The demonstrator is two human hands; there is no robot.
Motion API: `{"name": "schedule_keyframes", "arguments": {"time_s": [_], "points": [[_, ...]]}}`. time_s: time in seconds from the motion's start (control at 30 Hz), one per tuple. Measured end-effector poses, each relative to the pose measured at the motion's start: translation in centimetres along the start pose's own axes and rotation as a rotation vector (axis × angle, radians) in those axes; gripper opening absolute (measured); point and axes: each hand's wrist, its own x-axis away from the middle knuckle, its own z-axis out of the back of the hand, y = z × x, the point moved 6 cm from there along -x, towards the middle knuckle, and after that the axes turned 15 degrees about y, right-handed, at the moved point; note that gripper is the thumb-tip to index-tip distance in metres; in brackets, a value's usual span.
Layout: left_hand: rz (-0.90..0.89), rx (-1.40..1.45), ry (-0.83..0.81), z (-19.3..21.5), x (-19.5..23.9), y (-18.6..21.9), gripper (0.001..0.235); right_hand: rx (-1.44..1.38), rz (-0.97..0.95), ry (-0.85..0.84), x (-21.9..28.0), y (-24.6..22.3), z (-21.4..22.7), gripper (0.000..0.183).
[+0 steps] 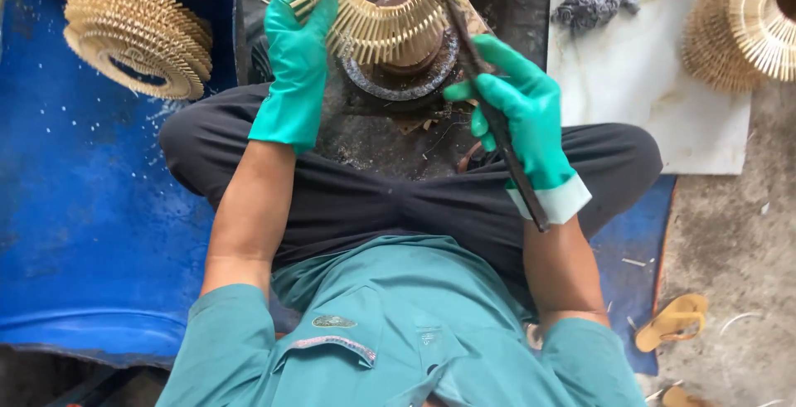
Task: The recorder uses a metal tool and a large knife to scrape and trim the edges of circular bamboo fan components.
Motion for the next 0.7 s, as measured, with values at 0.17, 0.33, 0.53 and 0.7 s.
{"name": "schedule_keyframes", "arguments": {"time_s": [0.17, 0.33, 0.53, 0.7], "points": [[-0.047, 0.029, -0.026, -1.1, 0.5, -0.2, 0.028, 0.037, -0.108, -0.077, 0.8, 0.5, -2.9, 0.049], [-0.092, 0.031, -0.073, -1.4, 0.7, 0.0, 0.029, 0.061, -0.147, -0.173, 0.8, 1.7, -3.0, 0.050], [-0.070, 0.048, -0.042, -2.0, 0.7, -0.3, 0.031, 0.050, -0.147, -0.199, 0.8, 1.3, -2.3, 0.048], [-0.027, -0.005, -0.118, -3.0, 1.5, 3.2, 0.025, 0.014, -0.133, -0.191, 0.8, 2.4, -2.0, 0.047]]}}
